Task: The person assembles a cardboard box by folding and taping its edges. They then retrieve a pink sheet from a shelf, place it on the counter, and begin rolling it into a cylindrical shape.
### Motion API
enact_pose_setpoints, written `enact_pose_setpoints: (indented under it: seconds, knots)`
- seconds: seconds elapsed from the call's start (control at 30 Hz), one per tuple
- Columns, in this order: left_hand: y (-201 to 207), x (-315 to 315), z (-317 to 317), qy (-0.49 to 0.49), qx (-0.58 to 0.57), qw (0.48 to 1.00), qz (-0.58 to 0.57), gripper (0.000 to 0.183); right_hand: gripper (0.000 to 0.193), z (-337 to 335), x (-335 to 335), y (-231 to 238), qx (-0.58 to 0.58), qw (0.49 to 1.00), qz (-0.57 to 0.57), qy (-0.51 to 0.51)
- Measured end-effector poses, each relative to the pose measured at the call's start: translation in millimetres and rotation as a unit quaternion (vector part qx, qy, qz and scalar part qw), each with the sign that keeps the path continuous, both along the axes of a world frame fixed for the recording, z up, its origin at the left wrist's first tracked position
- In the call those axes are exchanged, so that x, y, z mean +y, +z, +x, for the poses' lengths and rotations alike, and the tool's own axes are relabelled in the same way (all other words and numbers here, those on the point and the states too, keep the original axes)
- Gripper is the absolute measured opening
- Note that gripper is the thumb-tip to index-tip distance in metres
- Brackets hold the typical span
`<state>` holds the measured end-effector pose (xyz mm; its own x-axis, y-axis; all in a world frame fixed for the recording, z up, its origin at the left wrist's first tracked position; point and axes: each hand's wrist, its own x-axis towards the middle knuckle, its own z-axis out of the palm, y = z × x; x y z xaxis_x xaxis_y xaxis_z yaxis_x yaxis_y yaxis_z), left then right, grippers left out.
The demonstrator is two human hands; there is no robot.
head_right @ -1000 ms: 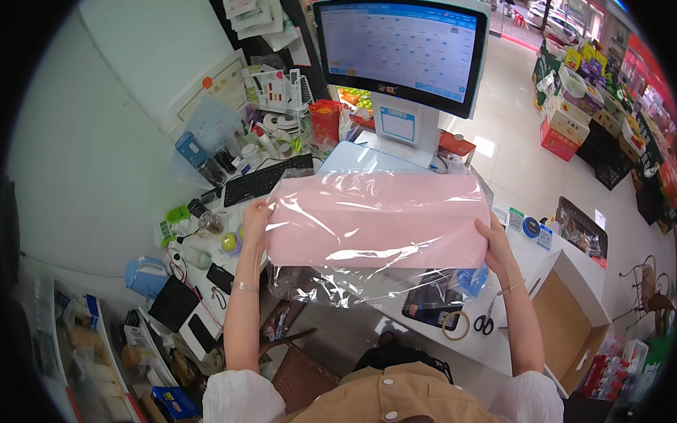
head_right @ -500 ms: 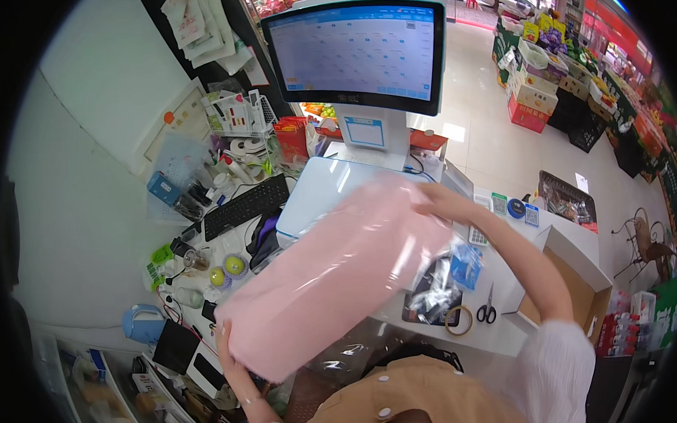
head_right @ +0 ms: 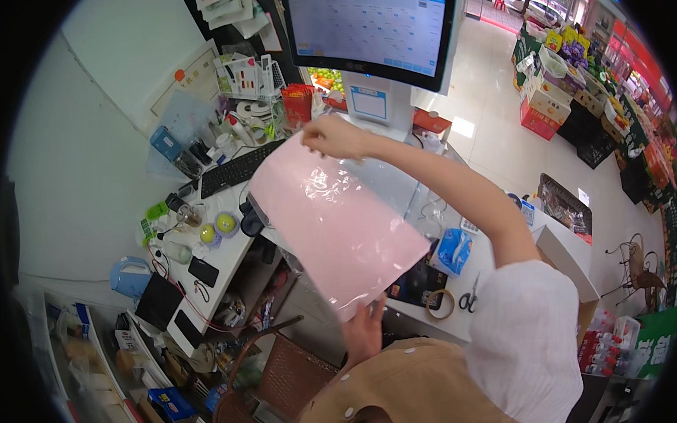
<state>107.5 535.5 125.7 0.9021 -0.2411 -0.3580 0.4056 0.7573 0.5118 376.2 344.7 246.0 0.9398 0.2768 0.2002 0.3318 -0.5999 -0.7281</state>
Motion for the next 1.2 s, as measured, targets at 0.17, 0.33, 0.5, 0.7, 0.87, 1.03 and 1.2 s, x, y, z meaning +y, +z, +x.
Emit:
enact_pose_setpoints:
  seconds: [0.17,0.33,0.5,0.7,0.87,1.03,1.2]
  knots:
    - [-52.8,-97.0,0.2,-0.263,-0.091,0.959,0.054,0.039,0.024,-186.1,-68.4,-12.3,0.067,0.960,0.156,-0.221]
    - [-43.0,-129.6,-20.6,-0.353,-0.075,0.932,0.031,0.031,0.026,-341.4,-88.4,-99.6,0.134,0.879,0.243,-0.388]
    - [-169.5,-36.3,-15.6,0.123,0.083,0.933,0.329,0.024,0.021,-462.8,-39.9,-177.6,0.262,0.746,0.417,-0.449]
    - [-432.8,-25.4,46.1,-0.065,0.247,0.966,0.049,0.038,0.018,-486.6,9.2,-164.3,0.339,0.728,0.424,-0.418]
    - [-451.4,-64.7,51.0,-0.045,0.241,0.969,0.020,0.044,0.010,-428.2,30.0,-54.7,0.191,0.876,0.376,-0.233]
    - [-508.9,-49.0,39.6,-0.058,0.207,0.976,0.045,0.050,0.009,-454.1,110.9,-2.8,-0.129,0.714,0.645,-0.241]
    - [-499.5,-10.5,13.8,-0.103,0.260,0.959,0.046,0.057,0.010,-400.1,104.3,3.0,-0.085,0.771,0.612,0.155]
